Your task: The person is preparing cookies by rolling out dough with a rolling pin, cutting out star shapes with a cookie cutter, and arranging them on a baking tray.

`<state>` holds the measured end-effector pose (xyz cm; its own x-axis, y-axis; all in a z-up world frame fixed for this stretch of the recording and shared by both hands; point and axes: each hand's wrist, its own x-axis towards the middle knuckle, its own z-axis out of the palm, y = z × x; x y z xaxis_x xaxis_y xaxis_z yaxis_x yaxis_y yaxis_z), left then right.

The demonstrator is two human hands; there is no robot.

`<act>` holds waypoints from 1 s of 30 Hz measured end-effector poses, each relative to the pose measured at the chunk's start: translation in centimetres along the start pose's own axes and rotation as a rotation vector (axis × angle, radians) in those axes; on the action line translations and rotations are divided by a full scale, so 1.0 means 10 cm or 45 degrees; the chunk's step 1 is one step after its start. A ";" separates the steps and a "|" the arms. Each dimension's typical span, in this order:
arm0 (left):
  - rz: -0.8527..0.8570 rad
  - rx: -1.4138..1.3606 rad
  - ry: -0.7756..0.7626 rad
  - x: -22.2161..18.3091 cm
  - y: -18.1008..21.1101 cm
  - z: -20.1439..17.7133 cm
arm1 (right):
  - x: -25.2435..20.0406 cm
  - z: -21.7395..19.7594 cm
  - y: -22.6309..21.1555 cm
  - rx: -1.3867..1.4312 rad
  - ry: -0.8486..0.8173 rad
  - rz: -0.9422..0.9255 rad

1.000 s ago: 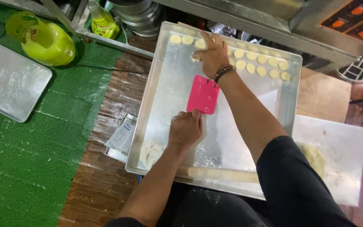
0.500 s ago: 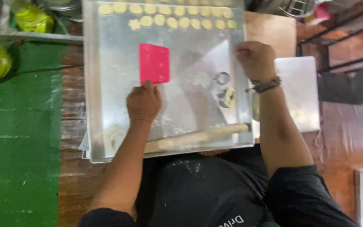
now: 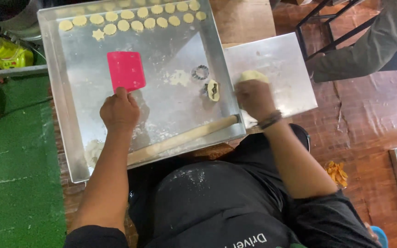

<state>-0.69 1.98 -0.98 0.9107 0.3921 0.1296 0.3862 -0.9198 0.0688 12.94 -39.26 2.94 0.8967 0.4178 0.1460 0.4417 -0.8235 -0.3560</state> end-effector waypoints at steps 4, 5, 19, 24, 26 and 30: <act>-0.071 -0.062 -0.010 -0.05 0.04 -0.09 | 0.10 -0.19 -0.93 -0.030 -0.254 -0.188; -0.077 -0.155 -0.017 -0.08 0.03 -0.08 | 0.16 -0.07 -0.92 -0.254 -0.374 -0.121; 0.077 -0.689 -0.057 -1.08 0.58 -0.81 | 0.28 -0.45 -0.42 0.355 -0.083 0.312; 0.301 -0.609 0.153 -1.16 0.53 -0.60 | -0.03 -1.37 -0.40 0.897 0.070 0.527; 0.304 -0.633 0.171 -1.18 0.55 -0.61 | -0.13 -1.21 -0.03 0.605 -0.015 0.555; 0.339 -0.602 0.164 -1.17 0.55 -0.61 | -0.14 -0.95 0.41 0.238 -0.147 0.576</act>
<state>-10.09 -7.56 3.91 0.9313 0.1727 0.3207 0.0108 -0.8932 0.4496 13.72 -46.83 10.03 0.9835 0.0832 -0.1609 -0.0130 -0.8535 -0.5209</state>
